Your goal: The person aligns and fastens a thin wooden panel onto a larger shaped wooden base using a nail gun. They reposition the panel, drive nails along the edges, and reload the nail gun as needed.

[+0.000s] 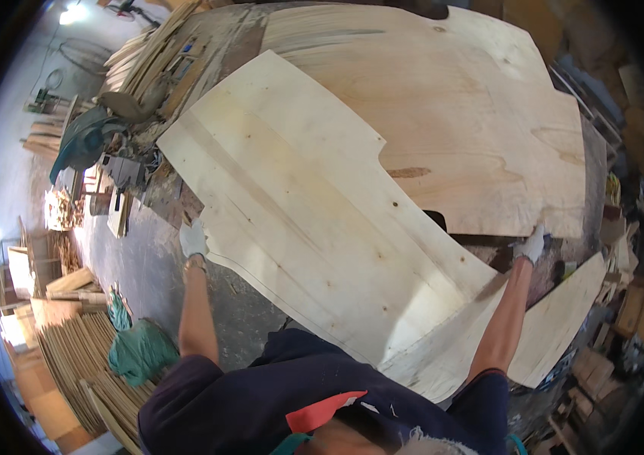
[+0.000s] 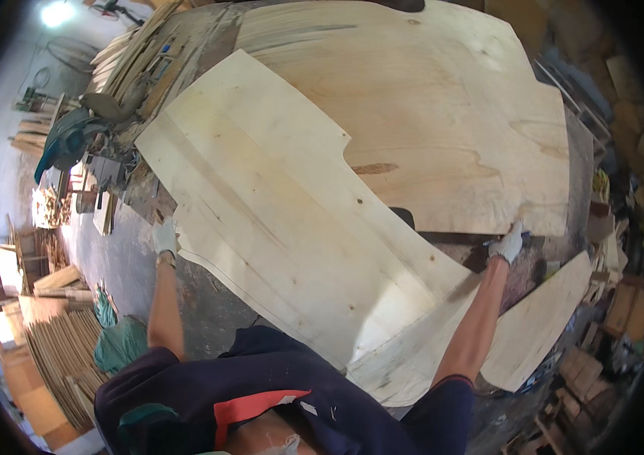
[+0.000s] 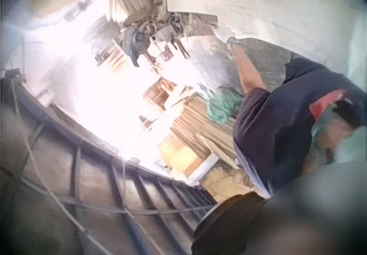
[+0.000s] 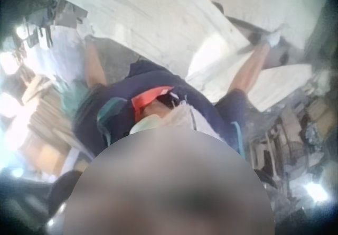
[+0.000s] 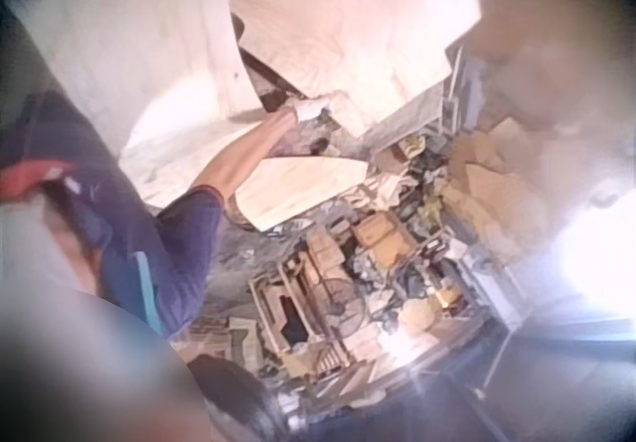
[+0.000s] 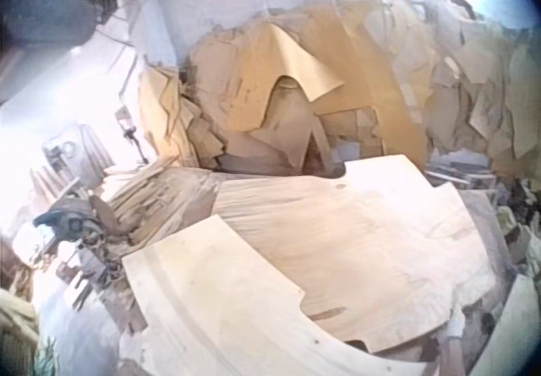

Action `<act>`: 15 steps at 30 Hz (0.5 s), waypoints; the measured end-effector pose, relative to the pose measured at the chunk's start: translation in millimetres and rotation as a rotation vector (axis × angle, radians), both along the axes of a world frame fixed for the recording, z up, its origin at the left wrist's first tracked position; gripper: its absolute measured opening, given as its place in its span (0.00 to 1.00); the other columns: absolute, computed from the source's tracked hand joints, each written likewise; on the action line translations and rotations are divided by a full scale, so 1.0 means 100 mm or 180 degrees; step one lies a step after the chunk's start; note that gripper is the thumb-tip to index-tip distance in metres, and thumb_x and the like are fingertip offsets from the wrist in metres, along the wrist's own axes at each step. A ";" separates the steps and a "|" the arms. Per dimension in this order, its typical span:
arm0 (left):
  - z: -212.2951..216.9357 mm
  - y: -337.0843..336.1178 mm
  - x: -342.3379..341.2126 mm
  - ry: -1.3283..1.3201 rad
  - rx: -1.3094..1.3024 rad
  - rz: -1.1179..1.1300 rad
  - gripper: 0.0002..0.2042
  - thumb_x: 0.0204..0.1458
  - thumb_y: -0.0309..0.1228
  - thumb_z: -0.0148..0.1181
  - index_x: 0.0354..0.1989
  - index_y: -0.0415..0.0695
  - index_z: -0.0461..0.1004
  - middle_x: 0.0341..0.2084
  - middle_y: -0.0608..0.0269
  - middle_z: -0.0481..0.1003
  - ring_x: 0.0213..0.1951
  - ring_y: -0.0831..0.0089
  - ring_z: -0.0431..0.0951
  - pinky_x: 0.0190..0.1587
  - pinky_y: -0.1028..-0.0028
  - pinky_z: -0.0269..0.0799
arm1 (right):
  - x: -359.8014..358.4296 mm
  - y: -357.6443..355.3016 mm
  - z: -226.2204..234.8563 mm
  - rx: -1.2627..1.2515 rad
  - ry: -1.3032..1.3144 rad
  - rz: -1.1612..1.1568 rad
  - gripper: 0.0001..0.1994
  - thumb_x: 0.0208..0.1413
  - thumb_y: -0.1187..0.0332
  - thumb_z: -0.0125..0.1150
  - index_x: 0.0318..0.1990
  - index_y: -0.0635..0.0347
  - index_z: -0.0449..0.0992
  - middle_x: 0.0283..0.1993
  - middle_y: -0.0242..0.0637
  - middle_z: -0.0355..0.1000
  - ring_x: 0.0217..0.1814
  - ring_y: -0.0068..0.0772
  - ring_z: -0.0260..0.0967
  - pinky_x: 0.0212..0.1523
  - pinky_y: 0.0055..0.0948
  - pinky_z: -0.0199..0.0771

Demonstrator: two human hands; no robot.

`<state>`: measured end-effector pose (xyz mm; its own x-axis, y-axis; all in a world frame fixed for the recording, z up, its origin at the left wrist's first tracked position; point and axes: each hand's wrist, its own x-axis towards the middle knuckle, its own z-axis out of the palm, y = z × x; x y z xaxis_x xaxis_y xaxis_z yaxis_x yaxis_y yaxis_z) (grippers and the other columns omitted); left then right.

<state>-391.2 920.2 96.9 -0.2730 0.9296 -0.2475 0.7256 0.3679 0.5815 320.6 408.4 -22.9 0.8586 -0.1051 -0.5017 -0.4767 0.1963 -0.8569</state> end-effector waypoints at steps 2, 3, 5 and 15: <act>-0.26 0.27 -0.39 -0.0474 -0.0492 -0.0030 0.21 0.61 0.45 0.59 0.54 0.41 0.70 0.33 0.54 0.76 0.23 0.62 0.80 0.23 0.66 0.78 | -0.03 -0.04 0.14 -0.0549 -0.0374 -0.0211 0.28 0.60 0.47 0.64 0.47 0.71 0.80 0.47 0.43 0.78 0.45 0.36 0.76 0.45 0.37 0.78; -0.36 0.42 -0.47 -0.0697 -0.0791 0.0084 0.21 0.61 0.45 0.59 0.53 0.41 0.70 0.33 0.54 0.75 0.23 0.61 0.80 0.23 0.65 0.78 | -0.02 -0.03 0.25 -0.0887 -0.0555 -0.0277 0.28 0.59 0.47 0.65 0.46 0.72 0.80 0.47 0.43 0.78 0.44 0.36 0.75 0.45 0.36 0.78; -0.49 0.57 -0.56 -0.1188 -0.1007 0.0106 0.20 0.62 0.46 0.56 0.51 0.43 0.70 0.31 0.56 0.74 0.23 0.60 0.80 0.22 0.61 0.77 | -0.02 -0.14 0.54 -0.1154 -0.0877 -0.0428 0.29 0.58 0.49 0.67 0.45 0.75 0.79 0.45 0.44 0.77 0.43 0.35 0.75 0.45 0.36 0.78; -0.44 0.45 0.00 -0.1493 -0.1732 -0.0712 0.13 0.60 0.45 0.56 0.39 0.47 0.70 0.27 0.62 0.71 0.20 0.65 0.75 0.23 0.64 0.74 | 0.47 -2.12 2.60 -0.5104 -0.3580 -0.0039 0.20 0.55 0.66 0.69 0.56 0.56 0.78 0.49 0.48 0.80 0.44 0.46 0.80 0.43 0.37 0.79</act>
